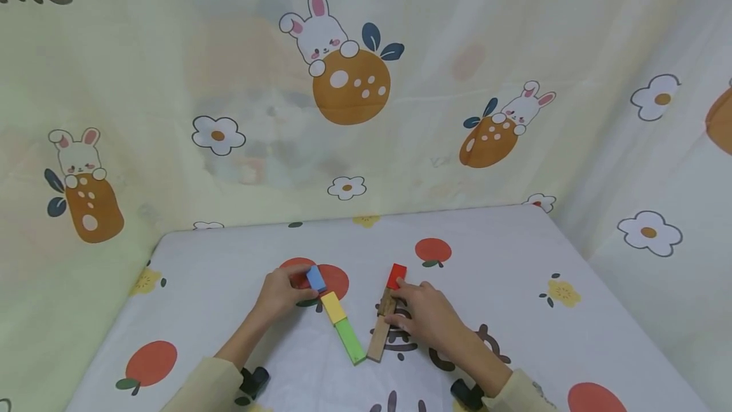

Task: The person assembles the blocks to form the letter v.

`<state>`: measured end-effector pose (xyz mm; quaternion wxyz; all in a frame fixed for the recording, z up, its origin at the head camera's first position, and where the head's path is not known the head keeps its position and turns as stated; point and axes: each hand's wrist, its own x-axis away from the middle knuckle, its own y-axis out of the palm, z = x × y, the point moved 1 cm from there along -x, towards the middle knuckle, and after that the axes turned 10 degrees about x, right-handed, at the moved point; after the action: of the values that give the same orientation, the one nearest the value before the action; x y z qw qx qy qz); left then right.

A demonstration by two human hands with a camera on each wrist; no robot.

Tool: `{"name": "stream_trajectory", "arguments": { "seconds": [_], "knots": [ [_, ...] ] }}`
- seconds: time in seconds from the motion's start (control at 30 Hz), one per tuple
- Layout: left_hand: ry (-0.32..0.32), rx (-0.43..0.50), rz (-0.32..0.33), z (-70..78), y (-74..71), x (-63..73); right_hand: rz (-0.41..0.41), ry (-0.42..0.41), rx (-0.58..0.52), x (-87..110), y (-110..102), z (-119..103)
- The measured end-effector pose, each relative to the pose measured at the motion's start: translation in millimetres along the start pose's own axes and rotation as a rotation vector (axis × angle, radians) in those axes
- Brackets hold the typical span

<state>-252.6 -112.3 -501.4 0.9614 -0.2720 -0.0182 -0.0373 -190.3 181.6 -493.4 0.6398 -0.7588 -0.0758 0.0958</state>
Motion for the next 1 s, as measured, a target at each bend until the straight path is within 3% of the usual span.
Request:
{"name": "stream_trajectory", "arguments": {
  "seconds": [0.3, 0.53, 1.0],
  "knots": [
    [0.022, 0.004, -0.020, -1.9, -0.3, -0.2, -0.007, 0.001, 0.008, 0.3, 1.2, -0.1],
    [-0.010, -0.004, -0.015, -4.2, -5.4, -3.9, 0.003, -0.004, 0.011, -1.0, -0.2, -1.0],
    [0.002, -0.003, -0.023, 4.4, -3.0, 0.0, -0.003, 0.006, 0.020, -0.9, -1.3, -0.9]
  ]
}}
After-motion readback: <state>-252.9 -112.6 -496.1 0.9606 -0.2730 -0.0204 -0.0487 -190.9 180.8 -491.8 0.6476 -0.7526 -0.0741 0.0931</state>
